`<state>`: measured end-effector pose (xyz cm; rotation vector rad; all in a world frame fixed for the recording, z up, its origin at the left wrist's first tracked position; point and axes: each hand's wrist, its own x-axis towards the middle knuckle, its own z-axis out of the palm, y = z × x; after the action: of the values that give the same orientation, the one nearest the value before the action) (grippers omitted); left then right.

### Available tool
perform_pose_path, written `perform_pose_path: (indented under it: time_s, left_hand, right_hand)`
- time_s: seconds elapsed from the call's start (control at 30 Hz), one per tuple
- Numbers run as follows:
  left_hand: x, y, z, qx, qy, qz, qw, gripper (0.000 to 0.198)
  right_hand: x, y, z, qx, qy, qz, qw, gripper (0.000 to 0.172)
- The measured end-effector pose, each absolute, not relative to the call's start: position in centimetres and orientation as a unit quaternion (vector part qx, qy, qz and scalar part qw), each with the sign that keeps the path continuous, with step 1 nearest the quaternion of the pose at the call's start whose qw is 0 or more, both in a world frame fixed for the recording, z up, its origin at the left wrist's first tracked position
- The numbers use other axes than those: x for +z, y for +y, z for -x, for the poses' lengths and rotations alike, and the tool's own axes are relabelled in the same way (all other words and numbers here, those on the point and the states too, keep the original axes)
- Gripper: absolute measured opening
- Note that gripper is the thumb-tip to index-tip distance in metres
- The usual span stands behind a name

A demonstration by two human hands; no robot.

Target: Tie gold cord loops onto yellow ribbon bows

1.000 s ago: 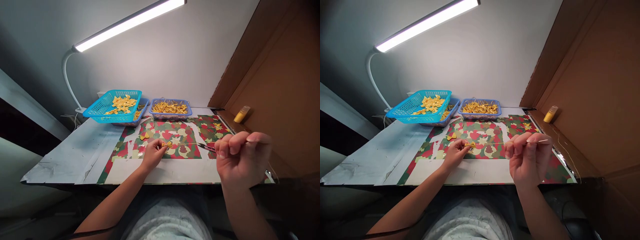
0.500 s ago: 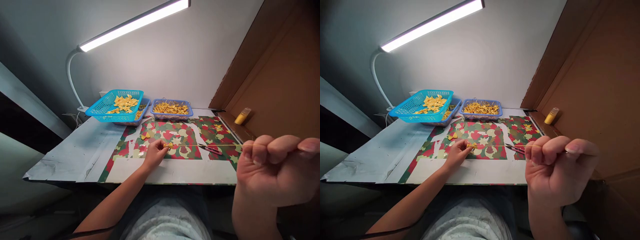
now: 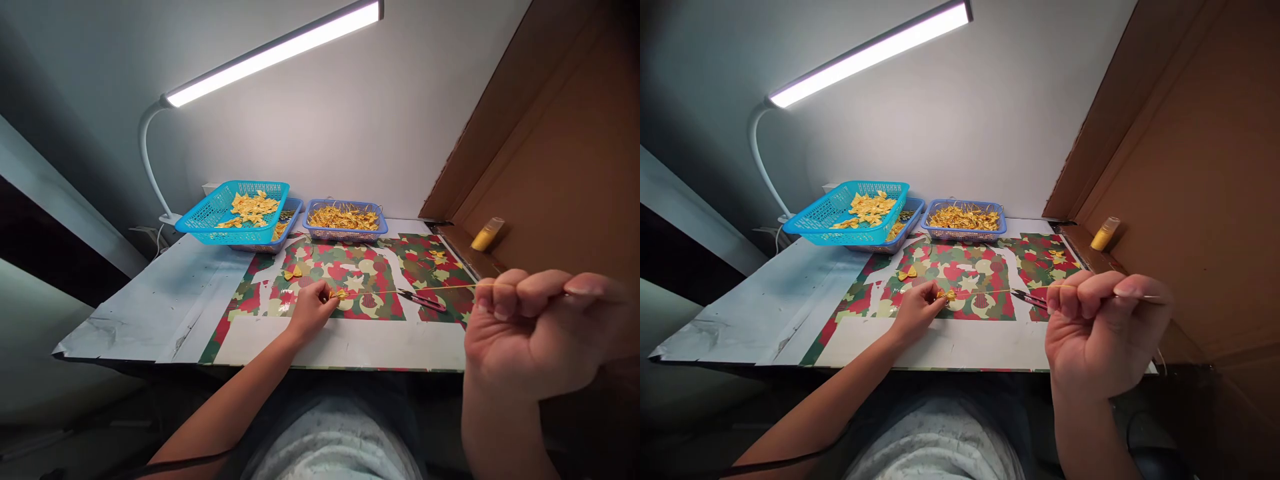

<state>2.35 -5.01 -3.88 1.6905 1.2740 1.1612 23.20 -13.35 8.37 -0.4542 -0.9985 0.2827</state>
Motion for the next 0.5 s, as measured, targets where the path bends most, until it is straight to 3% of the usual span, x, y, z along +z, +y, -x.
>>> perform_pose_path:
  time_s: [0.2, 0.33, 0.43, 0.5]
  left_hand:
    - [-4.0, -4.8, -2.4, 0.436, 0.508, -0.649, 0.362, 0.02]
    - [-3.9, -4.8, -2.7, 0.443, 0.5, -0.6, 0.439, 0.024]
    - [-3.5, -4.9, -3.0, 0.469, 0.479, -0.547, 0.502, 0.031]
    - [-3.2, -4.9, -3.2, 0.479, 0.463, -0.524, 0.53, 0.034]
  right_hand:
    - [8.3, -13.5, -22.9, 0.153, -0.472, 0.215, 0.841, 0.013]
    - [7.4, -14.2, -22.2, 0.212, -0.515, 0.188, 0.809, 0.008]
    - [5.3, -14.8, -21.1, 0.324, -0.585, 0.215, 0.712, 0.012]
    - [3.6, -15.2, -20.7, 0.429, -0.64, 0.253, 0.586, 0.014]
